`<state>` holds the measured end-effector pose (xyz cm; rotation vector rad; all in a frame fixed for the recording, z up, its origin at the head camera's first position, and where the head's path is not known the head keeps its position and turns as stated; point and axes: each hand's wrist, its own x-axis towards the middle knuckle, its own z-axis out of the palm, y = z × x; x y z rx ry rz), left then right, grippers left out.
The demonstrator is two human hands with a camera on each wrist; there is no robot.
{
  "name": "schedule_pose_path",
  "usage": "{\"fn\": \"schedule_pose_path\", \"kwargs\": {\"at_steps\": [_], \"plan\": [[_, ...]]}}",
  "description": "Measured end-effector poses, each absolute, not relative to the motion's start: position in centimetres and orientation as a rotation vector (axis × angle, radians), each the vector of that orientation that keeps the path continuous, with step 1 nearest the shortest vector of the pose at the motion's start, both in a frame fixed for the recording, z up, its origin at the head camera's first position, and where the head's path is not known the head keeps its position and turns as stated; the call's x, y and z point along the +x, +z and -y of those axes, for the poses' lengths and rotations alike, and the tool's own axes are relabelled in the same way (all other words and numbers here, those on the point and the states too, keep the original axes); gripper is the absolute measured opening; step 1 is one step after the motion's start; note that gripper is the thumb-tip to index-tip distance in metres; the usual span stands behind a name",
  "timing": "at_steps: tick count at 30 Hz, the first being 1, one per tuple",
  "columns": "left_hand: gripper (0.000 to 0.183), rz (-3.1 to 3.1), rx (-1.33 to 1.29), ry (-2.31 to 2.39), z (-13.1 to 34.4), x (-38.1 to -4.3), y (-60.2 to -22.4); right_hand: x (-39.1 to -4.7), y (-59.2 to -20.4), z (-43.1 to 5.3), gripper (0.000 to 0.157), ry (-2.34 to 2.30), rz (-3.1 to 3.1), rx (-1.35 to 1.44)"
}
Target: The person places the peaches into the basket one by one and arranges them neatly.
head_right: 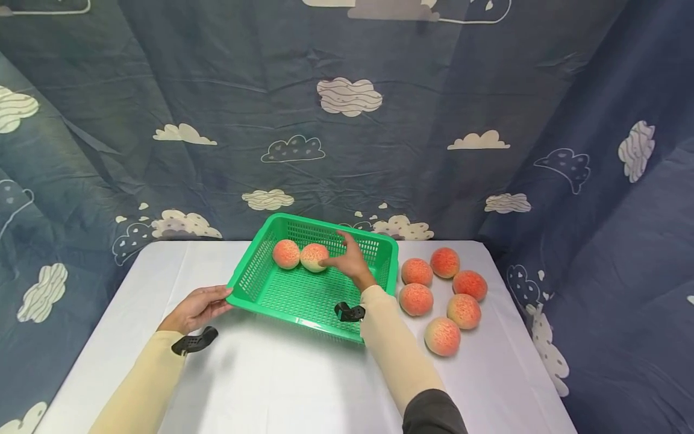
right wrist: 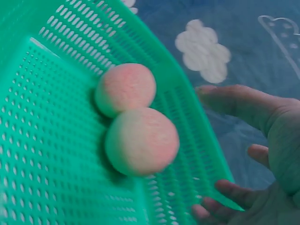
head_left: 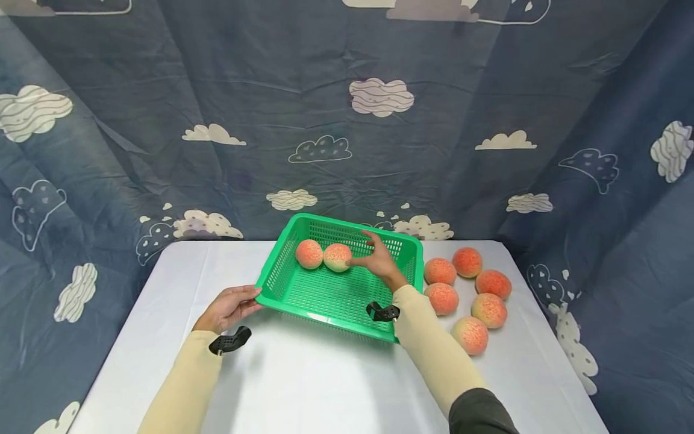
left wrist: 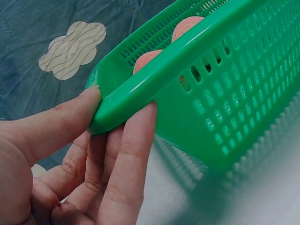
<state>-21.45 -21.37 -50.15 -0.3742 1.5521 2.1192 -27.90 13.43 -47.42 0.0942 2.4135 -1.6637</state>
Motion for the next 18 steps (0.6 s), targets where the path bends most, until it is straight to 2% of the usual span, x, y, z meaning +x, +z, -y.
{"fn": "schedule_pose_path", "kwargs": {"at_steps": [6,13,18], "plan": [[0.038,-1.553,-0.334,2.102,21.6,-21.3,-50.2,-25.9,-46.4,-16.8,0.081,-1.828,-2.365,-0.131],[0.023,-1.583,-0.339,2.079,21.5,-21.3,-50.1,-23.8,-46.1,-21.1,0.064,-2.014,-2.410,-0.350],[0.031,-1.564,-0.337,2.078,21.4,-21.3,-49.8,-22.4,-45.8,-24.3,0.062,-2.083,-2.451,-0.335]]}}
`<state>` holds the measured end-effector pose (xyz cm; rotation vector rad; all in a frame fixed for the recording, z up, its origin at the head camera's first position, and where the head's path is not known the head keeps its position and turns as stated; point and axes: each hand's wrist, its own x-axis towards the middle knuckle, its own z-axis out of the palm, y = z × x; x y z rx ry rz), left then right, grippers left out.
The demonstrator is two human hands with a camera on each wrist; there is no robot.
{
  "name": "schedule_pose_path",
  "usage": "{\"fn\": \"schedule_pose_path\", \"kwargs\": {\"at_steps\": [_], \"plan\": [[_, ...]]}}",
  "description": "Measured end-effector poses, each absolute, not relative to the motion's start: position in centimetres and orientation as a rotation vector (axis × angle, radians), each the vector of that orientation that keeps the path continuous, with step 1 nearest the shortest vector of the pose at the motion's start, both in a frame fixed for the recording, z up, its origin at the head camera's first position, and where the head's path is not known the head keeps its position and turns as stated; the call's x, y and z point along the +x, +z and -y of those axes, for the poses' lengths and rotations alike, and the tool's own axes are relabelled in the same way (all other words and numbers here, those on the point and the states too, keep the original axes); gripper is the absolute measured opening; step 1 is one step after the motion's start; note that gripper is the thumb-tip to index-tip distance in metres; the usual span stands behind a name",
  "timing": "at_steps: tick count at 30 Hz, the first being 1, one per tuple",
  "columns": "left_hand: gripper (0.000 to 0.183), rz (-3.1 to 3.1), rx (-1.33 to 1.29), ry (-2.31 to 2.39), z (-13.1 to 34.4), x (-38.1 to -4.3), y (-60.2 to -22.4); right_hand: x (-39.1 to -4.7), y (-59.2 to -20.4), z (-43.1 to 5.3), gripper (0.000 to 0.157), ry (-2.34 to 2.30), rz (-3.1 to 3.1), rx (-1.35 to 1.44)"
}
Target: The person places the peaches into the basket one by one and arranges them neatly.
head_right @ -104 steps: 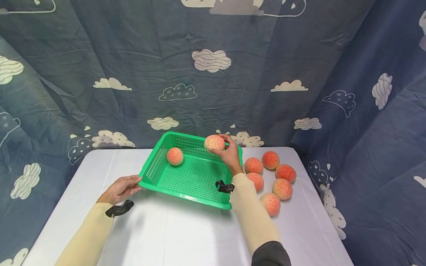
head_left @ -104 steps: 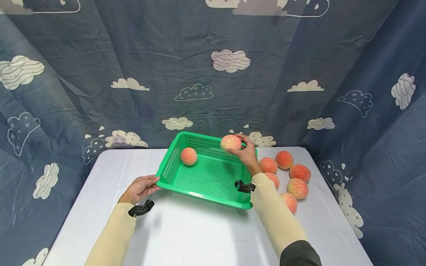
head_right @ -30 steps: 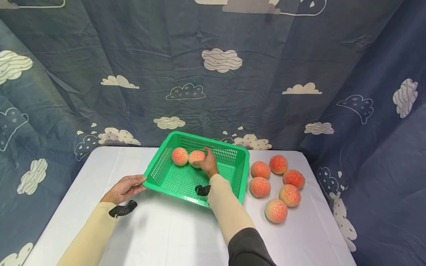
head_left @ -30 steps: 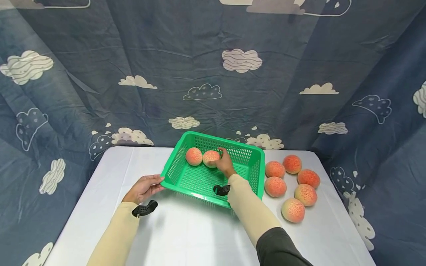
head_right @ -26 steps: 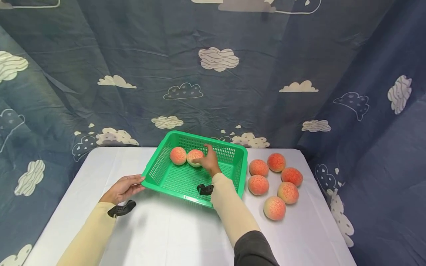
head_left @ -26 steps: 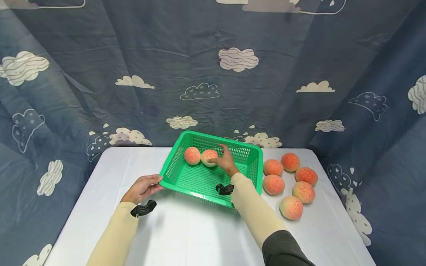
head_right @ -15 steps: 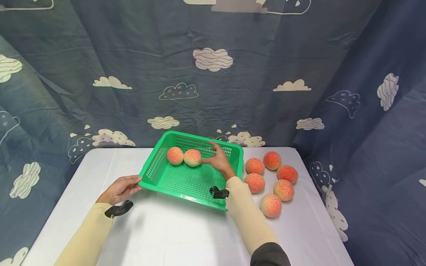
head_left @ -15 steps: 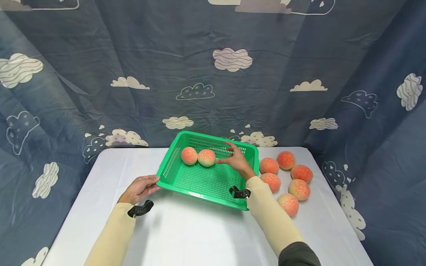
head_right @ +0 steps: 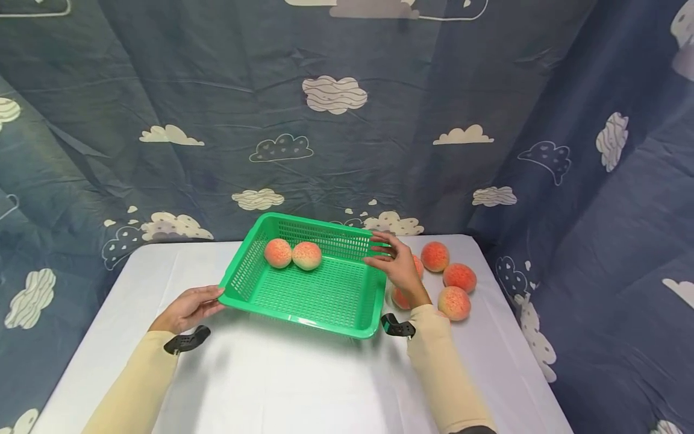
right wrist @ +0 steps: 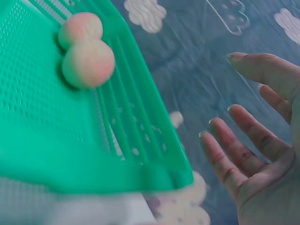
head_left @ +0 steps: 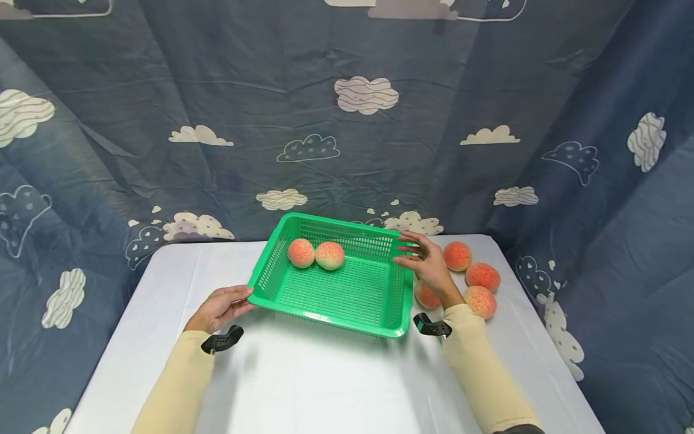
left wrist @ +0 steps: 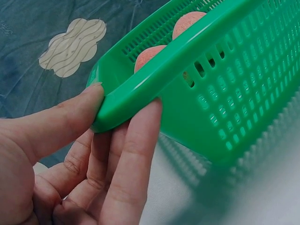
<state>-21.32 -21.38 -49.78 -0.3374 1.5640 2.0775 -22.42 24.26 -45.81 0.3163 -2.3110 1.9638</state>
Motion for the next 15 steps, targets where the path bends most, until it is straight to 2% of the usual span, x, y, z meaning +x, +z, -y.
{"fn": "schedule_pose_path", "kwargs": {"at_steps": [3,10,15], "plan": [[0.034,-1.555,-0.323,2.076,21.4,-21.3,-49.6,-21.4,-45.7,-26.1,0.061,1.935,2.327,0.261],[0.013,-1.526,-0.311,2.093,21.6,-21.1,-49.4,-18.9,-46.3,-30.0,0.057,1.841,2.392,0.164],[0.015,-1.525,-0.305,2.083,21.5,-21.2,-49.5,-16.9,-47.6,-32.4,0.057,1.716,2.478,0.035]]}}
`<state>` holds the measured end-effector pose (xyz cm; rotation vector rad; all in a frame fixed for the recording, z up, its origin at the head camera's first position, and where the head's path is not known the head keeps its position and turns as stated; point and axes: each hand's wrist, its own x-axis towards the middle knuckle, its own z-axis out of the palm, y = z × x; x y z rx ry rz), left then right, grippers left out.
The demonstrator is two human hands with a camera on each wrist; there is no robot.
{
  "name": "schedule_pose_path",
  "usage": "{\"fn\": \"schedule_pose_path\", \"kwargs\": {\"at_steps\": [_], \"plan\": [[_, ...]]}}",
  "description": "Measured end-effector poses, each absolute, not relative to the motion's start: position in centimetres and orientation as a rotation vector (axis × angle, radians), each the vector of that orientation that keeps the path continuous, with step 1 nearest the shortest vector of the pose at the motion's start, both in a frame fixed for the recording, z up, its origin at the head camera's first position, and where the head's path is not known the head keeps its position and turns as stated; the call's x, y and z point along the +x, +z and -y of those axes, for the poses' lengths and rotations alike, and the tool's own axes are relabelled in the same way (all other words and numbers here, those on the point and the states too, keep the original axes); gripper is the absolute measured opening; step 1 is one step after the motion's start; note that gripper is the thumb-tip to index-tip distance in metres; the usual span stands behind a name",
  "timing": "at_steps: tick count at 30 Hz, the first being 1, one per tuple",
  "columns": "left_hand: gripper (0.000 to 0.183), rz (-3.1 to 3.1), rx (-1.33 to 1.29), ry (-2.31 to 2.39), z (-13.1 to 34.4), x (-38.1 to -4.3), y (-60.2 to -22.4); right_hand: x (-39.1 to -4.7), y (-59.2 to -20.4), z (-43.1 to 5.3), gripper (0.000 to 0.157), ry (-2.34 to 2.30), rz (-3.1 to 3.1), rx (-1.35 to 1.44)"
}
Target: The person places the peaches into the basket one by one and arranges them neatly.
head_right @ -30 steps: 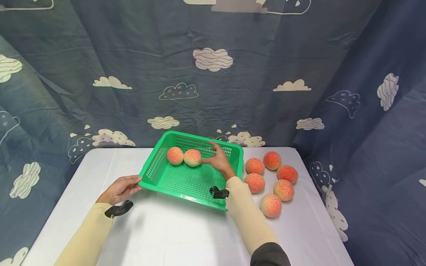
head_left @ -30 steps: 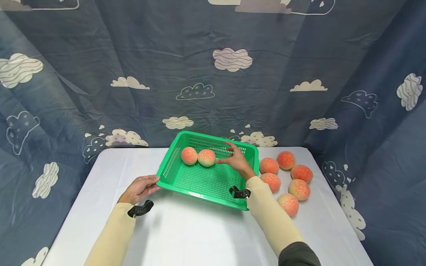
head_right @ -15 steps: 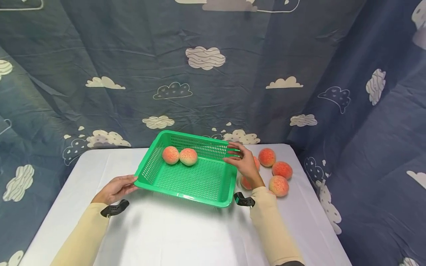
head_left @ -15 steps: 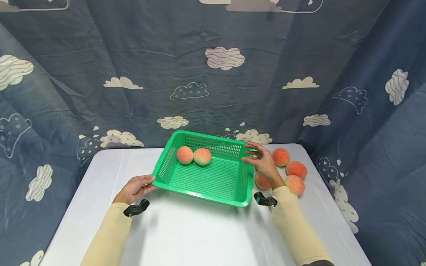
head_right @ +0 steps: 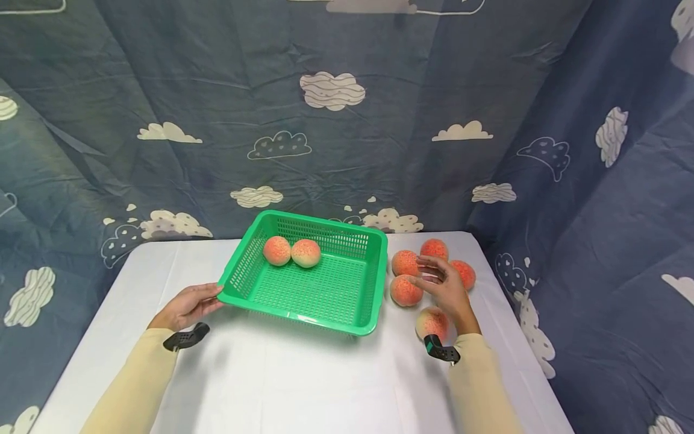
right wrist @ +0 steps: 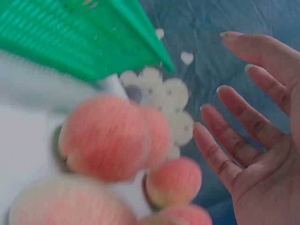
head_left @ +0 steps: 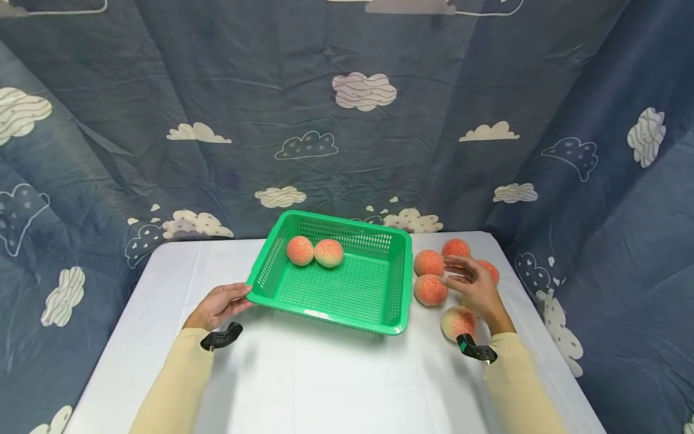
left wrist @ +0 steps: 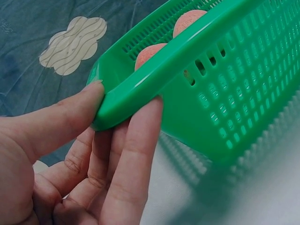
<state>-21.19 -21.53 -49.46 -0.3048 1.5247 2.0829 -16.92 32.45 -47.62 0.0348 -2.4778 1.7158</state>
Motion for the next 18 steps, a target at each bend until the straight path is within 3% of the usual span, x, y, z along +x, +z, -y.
{"fn": "schedule_pose_path", "kwargs": {"at_steps": [18], "plan": [[0.008,-1.534,-0.338,2.091,21.3,-21.3,-49.8,-10.6,-54.4,-34.4,0.042,1.490,2.377,-0.382]]}}
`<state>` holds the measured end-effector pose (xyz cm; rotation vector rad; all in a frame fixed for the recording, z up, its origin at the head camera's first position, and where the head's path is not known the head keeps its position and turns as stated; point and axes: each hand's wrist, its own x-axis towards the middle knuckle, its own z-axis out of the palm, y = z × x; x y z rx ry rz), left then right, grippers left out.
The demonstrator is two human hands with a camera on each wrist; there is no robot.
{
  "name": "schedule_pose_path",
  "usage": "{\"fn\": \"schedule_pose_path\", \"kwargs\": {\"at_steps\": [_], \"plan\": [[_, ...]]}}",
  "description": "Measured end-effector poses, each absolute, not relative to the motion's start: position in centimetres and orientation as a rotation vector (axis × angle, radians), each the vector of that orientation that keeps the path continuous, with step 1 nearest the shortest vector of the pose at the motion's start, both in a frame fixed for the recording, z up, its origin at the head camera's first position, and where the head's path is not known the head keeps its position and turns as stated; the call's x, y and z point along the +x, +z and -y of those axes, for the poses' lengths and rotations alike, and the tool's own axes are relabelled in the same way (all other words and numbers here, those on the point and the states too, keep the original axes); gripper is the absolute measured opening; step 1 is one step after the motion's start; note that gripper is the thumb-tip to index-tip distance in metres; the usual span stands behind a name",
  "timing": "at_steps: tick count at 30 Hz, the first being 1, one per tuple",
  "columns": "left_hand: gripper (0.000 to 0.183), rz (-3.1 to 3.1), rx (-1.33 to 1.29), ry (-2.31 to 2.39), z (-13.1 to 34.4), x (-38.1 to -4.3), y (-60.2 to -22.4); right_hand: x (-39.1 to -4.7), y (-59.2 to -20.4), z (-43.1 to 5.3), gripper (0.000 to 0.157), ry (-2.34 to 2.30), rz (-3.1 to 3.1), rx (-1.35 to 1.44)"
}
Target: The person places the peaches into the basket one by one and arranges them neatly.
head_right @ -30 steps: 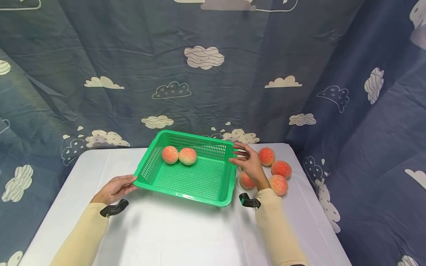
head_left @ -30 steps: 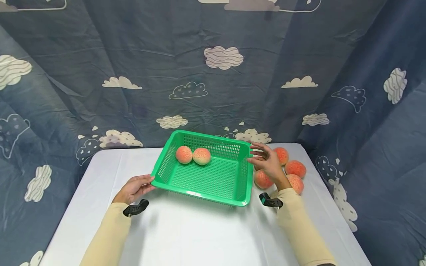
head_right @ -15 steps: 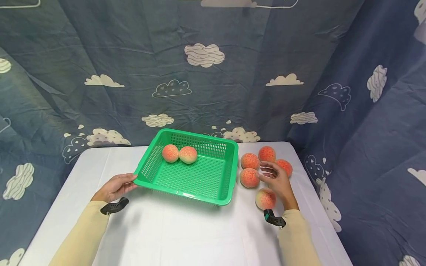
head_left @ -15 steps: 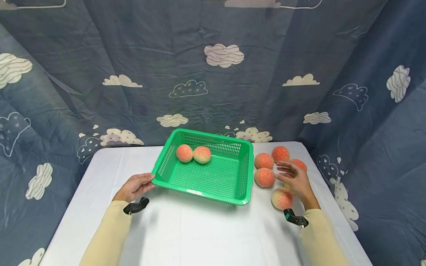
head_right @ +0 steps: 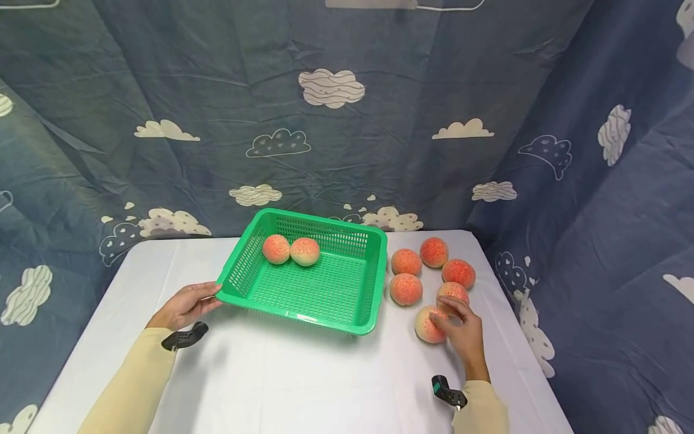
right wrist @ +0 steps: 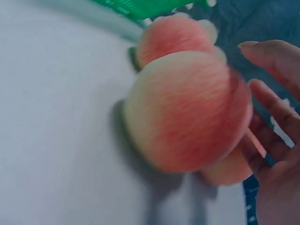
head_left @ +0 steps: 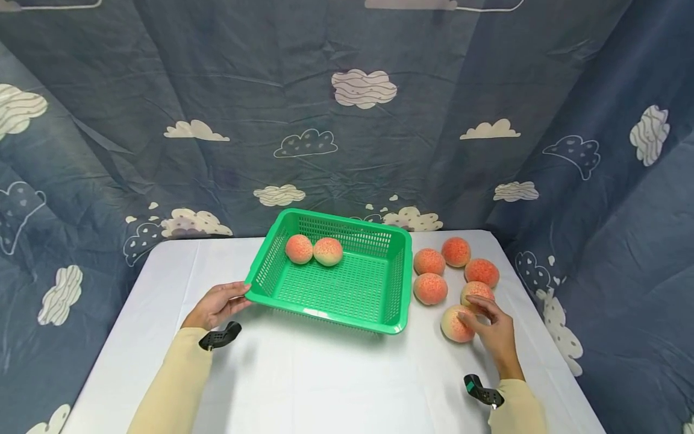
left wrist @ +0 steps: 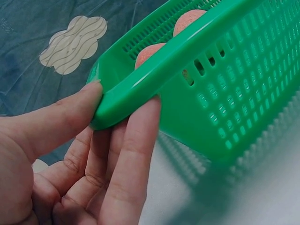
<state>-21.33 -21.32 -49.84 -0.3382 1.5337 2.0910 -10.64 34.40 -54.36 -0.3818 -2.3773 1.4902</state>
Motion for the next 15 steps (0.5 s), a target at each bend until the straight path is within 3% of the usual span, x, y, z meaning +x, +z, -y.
{"fn": "schedule_pose_path", "kwargs": {"at_steps": [7,15], "plan": [[0.009,-1.513,-0.341,2.106,21.4,-21.2,-49.8,-9.6,-56.2,-34.2,0.041,1.438,2.384,-0.360],[0.011,-1.498,-0.331,2.122,21.4,-21.2,-49.6,-9.1,-57.4,-33.7,0.065,1.419,2.502,-0.375]]}}
